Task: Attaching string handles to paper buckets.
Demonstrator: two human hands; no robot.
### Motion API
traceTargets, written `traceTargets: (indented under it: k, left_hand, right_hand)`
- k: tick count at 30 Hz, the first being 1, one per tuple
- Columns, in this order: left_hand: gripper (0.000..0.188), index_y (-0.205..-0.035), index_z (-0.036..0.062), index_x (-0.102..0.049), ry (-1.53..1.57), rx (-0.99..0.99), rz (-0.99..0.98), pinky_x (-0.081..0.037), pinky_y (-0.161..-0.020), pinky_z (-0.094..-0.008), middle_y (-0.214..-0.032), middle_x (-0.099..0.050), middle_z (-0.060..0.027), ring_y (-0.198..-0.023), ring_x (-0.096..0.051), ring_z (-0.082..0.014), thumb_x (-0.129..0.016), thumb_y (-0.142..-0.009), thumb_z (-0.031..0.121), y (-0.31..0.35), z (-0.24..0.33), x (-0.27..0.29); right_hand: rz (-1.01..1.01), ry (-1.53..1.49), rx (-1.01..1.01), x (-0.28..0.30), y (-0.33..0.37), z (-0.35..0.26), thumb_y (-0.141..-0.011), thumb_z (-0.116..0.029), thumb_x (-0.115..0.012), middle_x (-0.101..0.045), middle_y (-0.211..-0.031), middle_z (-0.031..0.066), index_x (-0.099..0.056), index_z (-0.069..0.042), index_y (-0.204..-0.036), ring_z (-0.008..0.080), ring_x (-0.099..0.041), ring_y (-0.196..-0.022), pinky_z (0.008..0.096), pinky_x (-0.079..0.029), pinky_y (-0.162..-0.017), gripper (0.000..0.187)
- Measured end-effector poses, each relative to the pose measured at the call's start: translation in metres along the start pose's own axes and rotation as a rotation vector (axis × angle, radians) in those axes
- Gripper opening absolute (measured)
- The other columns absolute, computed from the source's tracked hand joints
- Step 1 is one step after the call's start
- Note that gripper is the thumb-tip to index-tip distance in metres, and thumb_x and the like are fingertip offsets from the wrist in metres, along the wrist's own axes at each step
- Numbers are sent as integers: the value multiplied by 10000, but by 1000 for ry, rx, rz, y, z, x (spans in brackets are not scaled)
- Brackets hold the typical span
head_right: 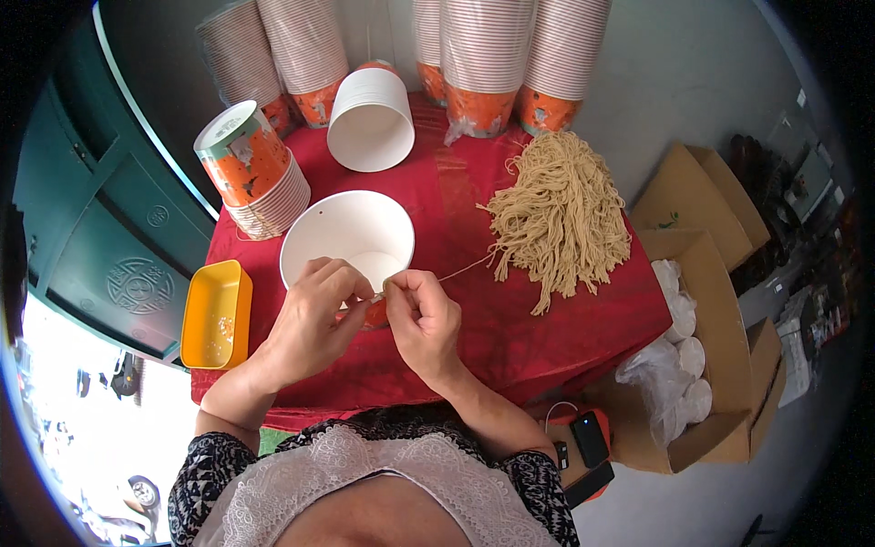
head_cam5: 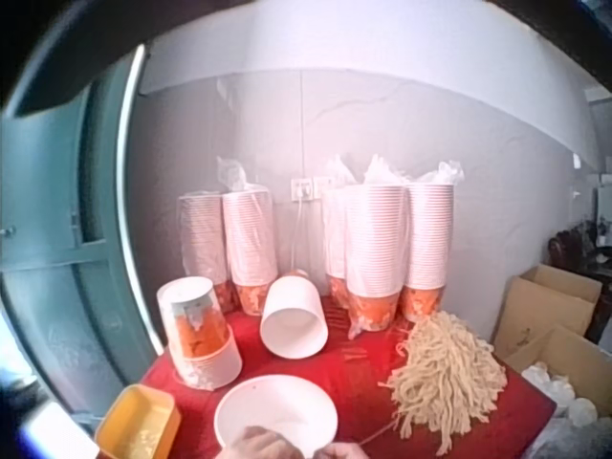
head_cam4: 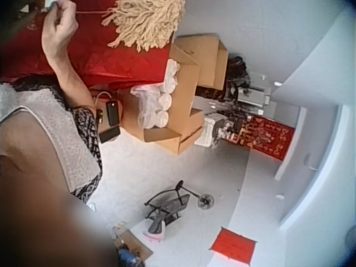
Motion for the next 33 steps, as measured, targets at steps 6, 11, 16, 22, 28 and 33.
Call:
traceTargets:
  k: [6, 11, 16, 22, 28, 33]
  left_hand:
    - [159, -888, 41, -589, 63, 12, 10, -477, -813, -391, -825, -628, -95, -818, -619, -308, -669, -786, -51, 1, -5, 0]
    - [143, -880, 29, -603, 149, 52, 20, -481, -808, -388, -835, -635, -96, -840, -619, -305, -675, -790, -55, -3, -10, -2]
    - [135, -881, 18, -609, 161, 56, 23, -490, -788, -379, -834, -634, -94, -839, -621, -293, -682, -792, -54, -6, -13, -5]
    - [133, -881, 0, -604, 244, 173, 12, -508, -784, -356, -887, -633, -108, -876, -636, -259, -662, -788, -76, -3, -22, -7]
    - [151, -884, 2, -609, 205, 139, 2, -522, -791, -341, -955, -645, -114, -933, -645, -259, -642, -773, -96, 0, -17, -2]
    - [169, -883, 10, -617, 261, 70, 28, -526, -813, -337, -1007, -658, -120, -980, -647, -266, -649, -761, -102, -5, -11, -1]
  right_hand:
    - [1, -2, -5, 1, -1, 0, -912, 63, -643, -554, -639, -28, -586, -4, -952, -12, -486, -562, 191, -367, -474, 97]
    - [-44, 64, 83, -1, -4, -9, -883, 91, -646, -589, -641, 17, -594, 1, -920, 32, -535, -548, 219, -404, -471, 110]
    - [-125, 104, 125, -2, -9, -14, -880, 97, -639, -613, -653, 45, -594, 7, -916, 53, -566, -559, 229, -430, -483, 106]
    - [-136, 10, -1, -5, -12, -10, -887, 95, -626, -594, -623, 40, -576, 15, -954, 37, -552, -557, 234, -431, -485, 116]
    - [-135, 20, -14, -5, -11, -6, -891, 97, -616, -580, -611, 33, -567, 17, -962, 34, -548, -554, 230, -434, -488, 118]
    - [-154, 17, -8, -7, -13, -10, -895, 92, -613, -612, -630, 50, -563, 19, -973, 49, -582, -563, 237, -445, -490, 118]
Point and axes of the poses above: each hand's wrist, its own y-axis away from the middle knuckle, its own x-axis out of the back of the hand, z = x × y, the point moved 10 cm from there along -y, towards the middle knuckle
